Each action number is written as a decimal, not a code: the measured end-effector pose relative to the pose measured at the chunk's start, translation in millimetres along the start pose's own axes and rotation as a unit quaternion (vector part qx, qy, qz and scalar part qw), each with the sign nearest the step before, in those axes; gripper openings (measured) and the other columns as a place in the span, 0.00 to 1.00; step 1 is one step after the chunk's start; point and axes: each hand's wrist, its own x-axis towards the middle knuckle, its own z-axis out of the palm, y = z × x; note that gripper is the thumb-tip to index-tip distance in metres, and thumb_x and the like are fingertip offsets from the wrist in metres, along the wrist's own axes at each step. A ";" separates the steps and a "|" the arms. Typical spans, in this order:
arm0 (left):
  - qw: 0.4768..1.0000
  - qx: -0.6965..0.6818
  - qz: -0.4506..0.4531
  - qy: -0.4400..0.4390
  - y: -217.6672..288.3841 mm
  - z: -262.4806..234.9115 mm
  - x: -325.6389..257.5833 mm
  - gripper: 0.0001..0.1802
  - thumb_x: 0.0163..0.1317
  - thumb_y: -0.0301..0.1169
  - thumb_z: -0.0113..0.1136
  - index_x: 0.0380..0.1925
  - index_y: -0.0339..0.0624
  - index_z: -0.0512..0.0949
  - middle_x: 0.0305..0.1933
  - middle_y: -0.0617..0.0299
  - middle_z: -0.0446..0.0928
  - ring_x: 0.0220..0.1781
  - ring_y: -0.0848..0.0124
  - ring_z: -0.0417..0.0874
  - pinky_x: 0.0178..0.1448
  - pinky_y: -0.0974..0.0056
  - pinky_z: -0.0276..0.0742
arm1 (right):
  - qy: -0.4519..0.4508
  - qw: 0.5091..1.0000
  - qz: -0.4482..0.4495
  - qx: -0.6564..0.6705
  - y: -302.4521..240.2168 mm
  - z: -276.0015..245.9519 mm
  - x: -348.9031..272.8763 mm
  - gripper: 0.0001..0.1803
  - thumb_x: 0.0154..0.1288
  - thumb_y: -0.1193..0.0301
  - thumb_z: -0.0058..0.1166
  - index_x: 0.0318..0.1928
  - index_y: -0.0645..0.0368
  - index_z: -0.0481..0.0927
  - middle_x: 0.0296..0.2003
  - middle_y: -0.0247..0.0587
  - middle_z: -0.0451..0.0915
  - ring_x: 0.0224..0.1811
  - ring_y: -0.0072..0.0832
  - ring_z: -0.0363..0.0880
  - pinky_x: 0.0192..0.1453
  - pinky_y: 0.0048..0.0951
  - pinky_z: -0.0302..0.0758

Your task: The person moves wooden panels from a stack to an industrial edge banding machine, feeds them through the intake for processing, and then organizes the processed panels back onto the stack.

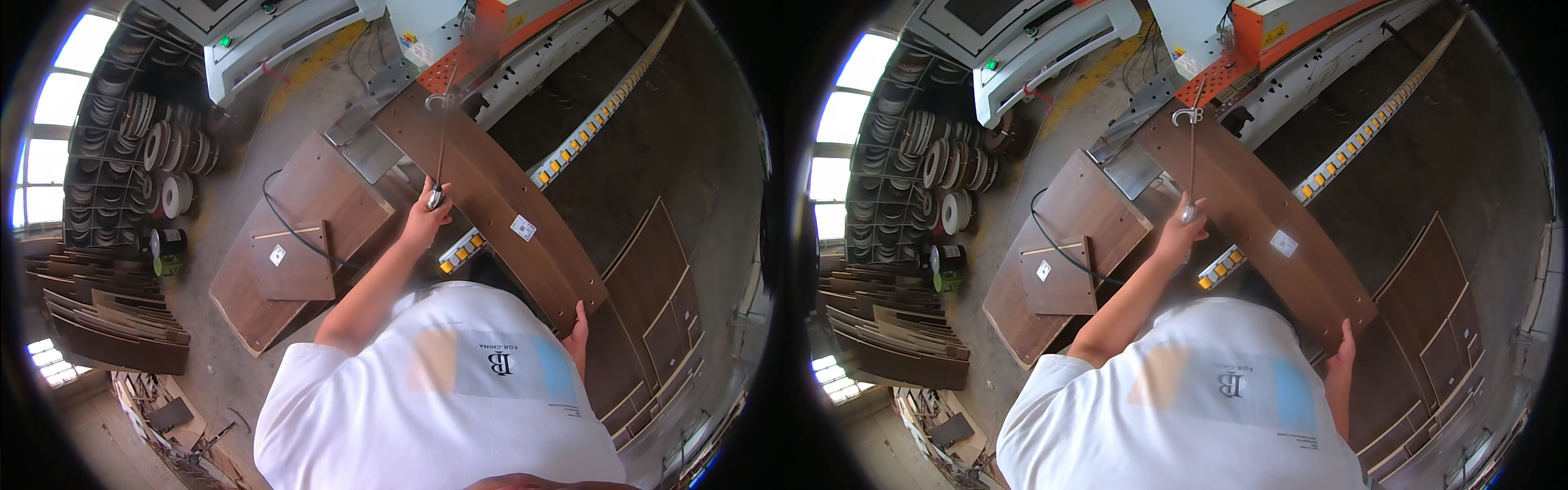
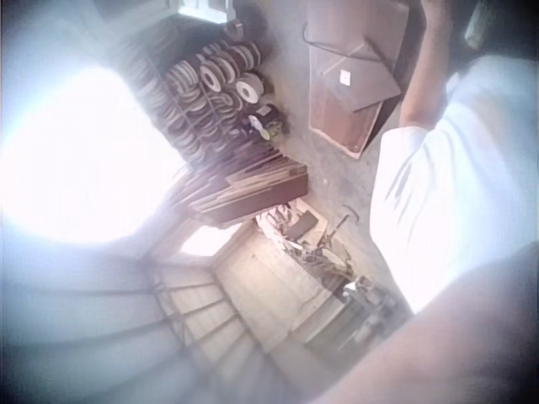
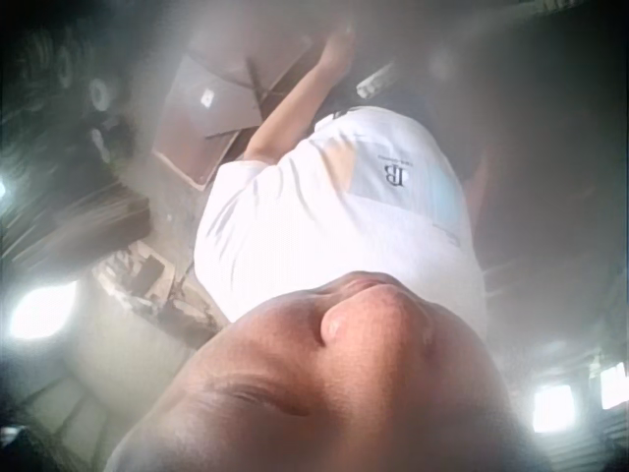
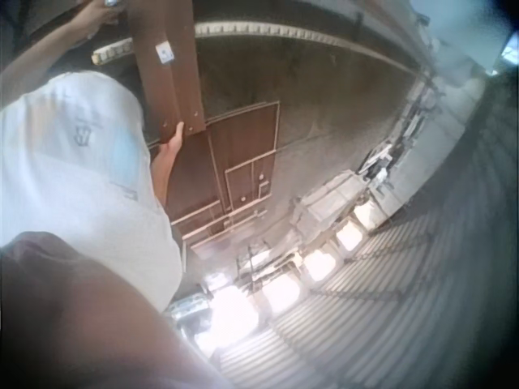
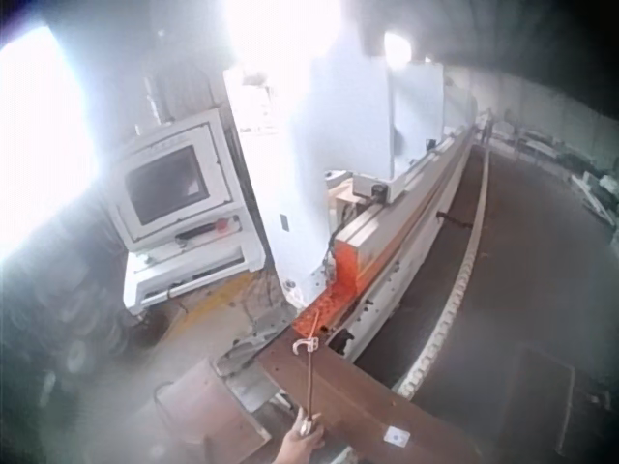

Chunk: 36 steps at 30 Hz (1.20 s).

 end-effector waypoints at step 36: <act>0.635 0.760 0.077 -0.116 123.6 87.0 -60.2 0.29 0.62 0.65 0.60 0.39 0.49 0.83 0.31 0.57 0.84 0.39 0.54 0.87 0.39 0.51 0.80 | 0.128 0.872 -0.459 -0.110 -243.7 98.0 174.3 0.31 0.78 0.54 0.52 0.67 0.67 0.70 0.65 0.51 0.75 0.68 0.44 0.74 0.74 0.45 0.71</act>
